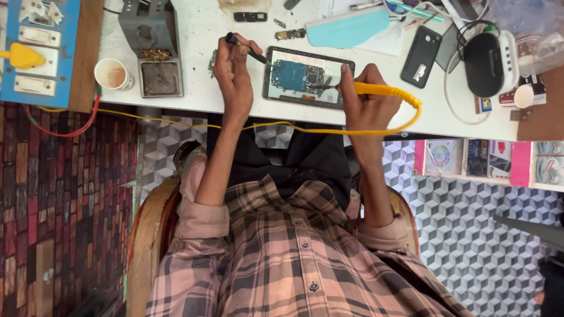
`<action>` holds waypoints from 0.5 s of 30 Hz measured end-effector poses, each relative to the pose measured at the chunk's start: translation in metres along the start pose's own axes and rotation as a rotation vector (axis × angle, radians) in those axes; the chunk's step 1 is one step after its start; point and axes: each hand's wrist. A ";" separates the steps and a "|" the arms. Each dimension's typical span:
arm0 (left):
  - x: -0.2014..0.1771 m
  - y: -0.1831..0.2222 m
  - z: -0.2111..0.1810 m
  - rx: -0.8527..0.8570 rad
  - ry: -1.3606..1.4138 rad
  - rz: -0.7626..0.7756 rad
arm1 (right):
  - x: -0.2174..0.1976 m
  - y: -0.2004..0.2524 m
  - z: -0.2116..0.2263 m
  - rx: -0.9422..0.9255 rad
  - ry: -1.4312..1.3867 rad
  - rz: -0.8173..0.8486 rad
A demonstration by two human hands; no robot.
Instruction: The person uses a soldering iron and a screwdriver to work on a tablet's internal circuit board. They repeatedly apply heat to specific points on the board while manipulating components with the screwdriver.
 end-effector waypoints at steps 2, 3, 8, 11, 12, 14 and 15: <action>0.000 0.000 0.000 0.035 0.008 0.020 | -0.008 -0.003 0.005 -0.041 0.049 0.059; 0.001 0.002 0.000 0.024 0.009 0.015 | -0.013 -0.003 0.007 -0.061 0.076 0.088; 0.001 0.003 -0.001 0.049 0.059 0.013 | -0.027 -0.010 0.009 -0.010 0.024 0.260; 0.001 0.002 0.002 0.046 0.044 0.013 | -0.032 -0.011 0.002 -0.087 -0.002 0.300; 0.001 0.002 0.002 0.044 0.044 0.011 | -0.033 -0.011 -0.002 -0.141 0.001 0.310; 0.001 0.002 0.001 0.037 0.043 0.010 | -0.033 -0.007 -0.008 -0.092 0.034 0.329; 0.000 0.002 0.000 0.048 0.029 0.015 | -0.033 -0.004 -0.012 -0.066 0.049 0.339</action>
Point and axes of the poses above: each hand's wrist, its own y-axis away from the middle knuckle, its own x-axis out of the palm, z = x × y, and after that the axes turned 9 degrees about y, right-handed
